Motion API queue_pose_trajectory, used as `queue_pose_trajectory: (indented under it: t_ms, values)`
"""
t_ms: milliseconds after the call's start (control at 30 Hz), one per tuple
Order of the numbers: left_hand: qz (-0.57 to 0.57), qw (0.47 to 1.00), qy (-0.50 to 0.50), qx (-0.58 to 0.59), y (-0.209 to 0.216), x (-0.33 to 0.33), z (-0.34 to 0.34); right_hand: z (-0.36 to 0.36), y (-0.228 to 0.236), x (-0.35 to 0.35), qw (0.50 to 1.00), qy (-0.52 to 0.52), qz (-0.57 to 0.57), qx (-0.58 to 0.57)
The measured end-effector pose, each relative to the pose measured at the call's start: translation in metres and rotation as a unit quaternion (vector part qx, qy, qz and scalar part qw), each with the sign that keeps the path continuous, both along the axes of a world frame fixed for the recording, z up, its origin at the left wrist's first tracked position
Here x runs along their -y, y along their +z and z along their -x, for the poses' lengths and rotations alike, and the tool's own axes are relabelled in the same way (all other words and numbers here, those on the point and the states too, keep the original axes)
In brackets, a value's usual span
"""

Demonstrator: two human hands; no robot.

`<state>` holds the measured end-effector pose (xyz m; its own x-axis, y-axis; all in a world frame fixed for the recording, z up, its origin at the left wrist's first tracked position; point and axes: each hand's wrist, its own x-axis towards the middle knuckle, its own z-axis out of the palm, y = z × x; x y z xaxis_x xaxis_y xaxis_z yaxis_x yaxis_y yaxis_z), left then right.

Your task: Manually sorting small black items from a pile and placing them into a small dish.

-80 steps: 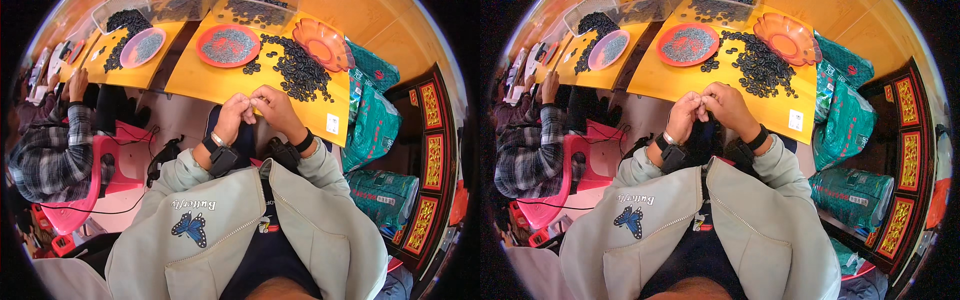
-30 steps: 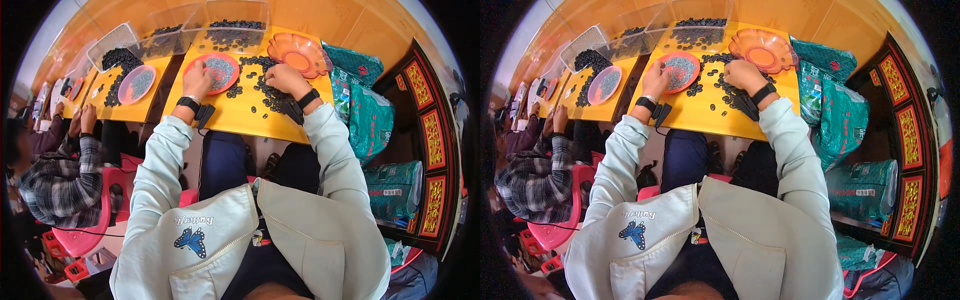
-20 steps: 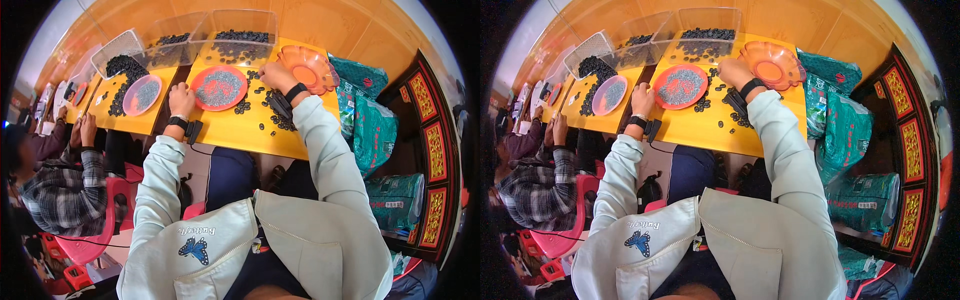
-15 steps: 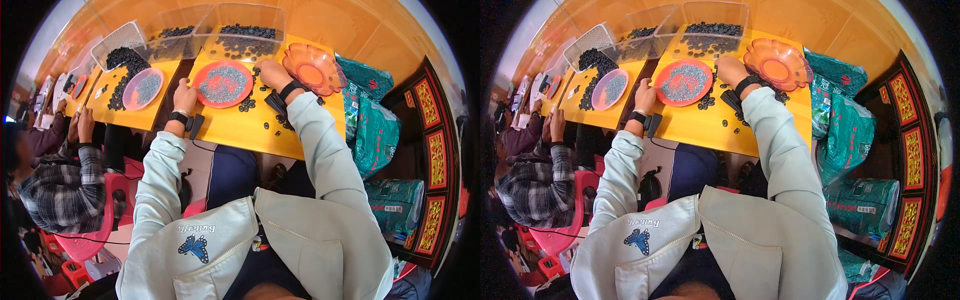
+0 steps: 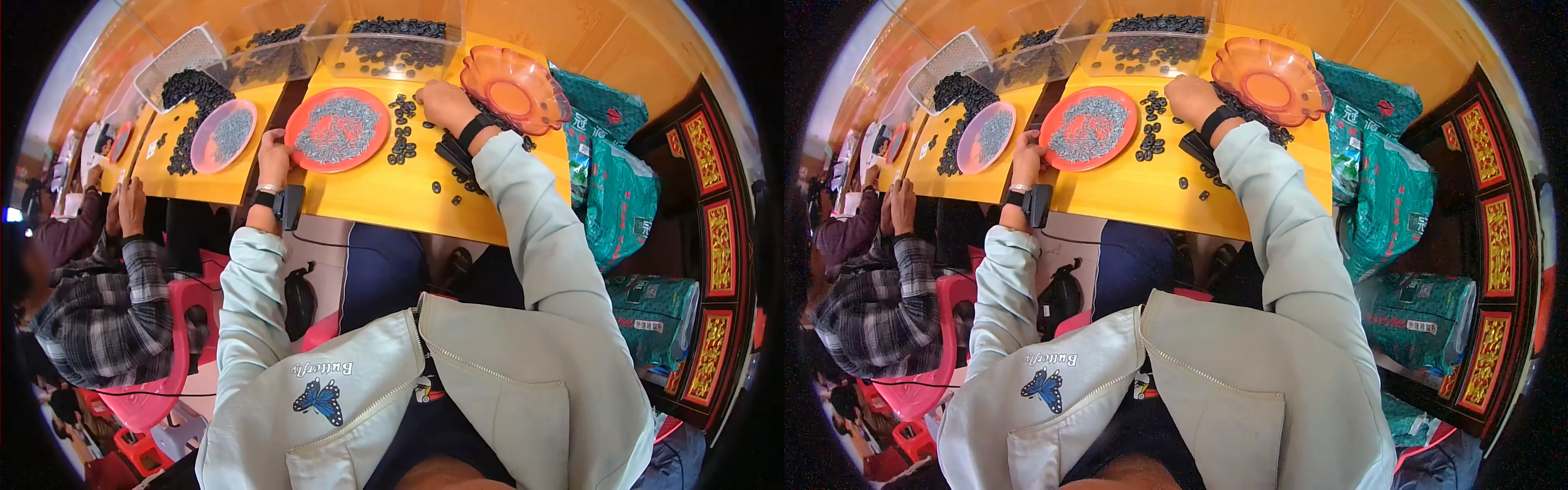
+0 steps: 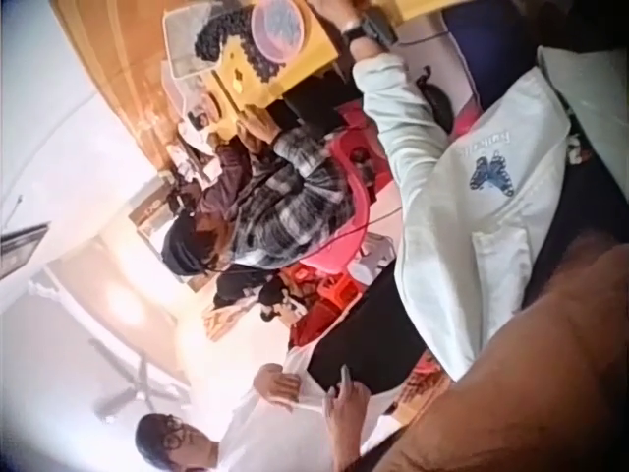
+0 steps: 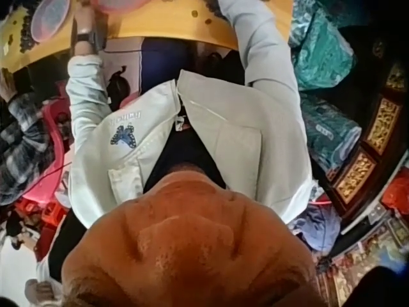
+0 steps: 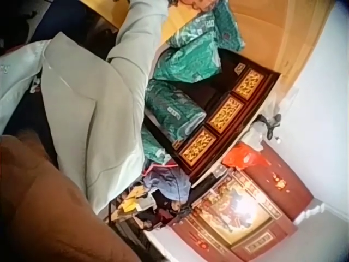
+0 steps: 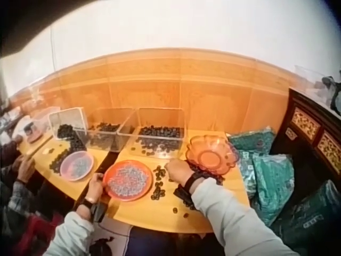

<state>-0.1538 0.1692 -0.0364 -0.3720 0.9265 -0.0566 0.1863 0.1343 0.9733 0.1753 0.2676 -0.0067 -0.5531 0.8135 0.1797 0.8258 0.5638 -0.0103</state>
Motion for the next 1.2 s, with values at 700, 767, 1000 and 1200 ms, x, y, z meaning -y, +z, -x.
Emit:
queue_pose_trajectory:
  t_ms: [700,767,1000,1200]
  values:
    - [0.000,1.000,-0.025,-0.004,-0.001,0.008,0.004,0.020,-0.005,-0.022,0.990,0.027,0.069,-0.120]
    - [0.002,1.000,-0.021,0.008,0.001,0.008,0.001,0.029,-0.006,-0.022,0.987,0.036,0.061,-0.145]
    - [0.024,0.998,-0.041,0.030,0.001,0.011,0.003,0.047,-0.012,-0.020,0.983,0.042,0.117,-0.139]
    - [0.037,0.998,-0.048,0.007,0.006,0.014,-0.003,0.043,-0.025,-0.036,0.996,0.006,0.079,-0.032]
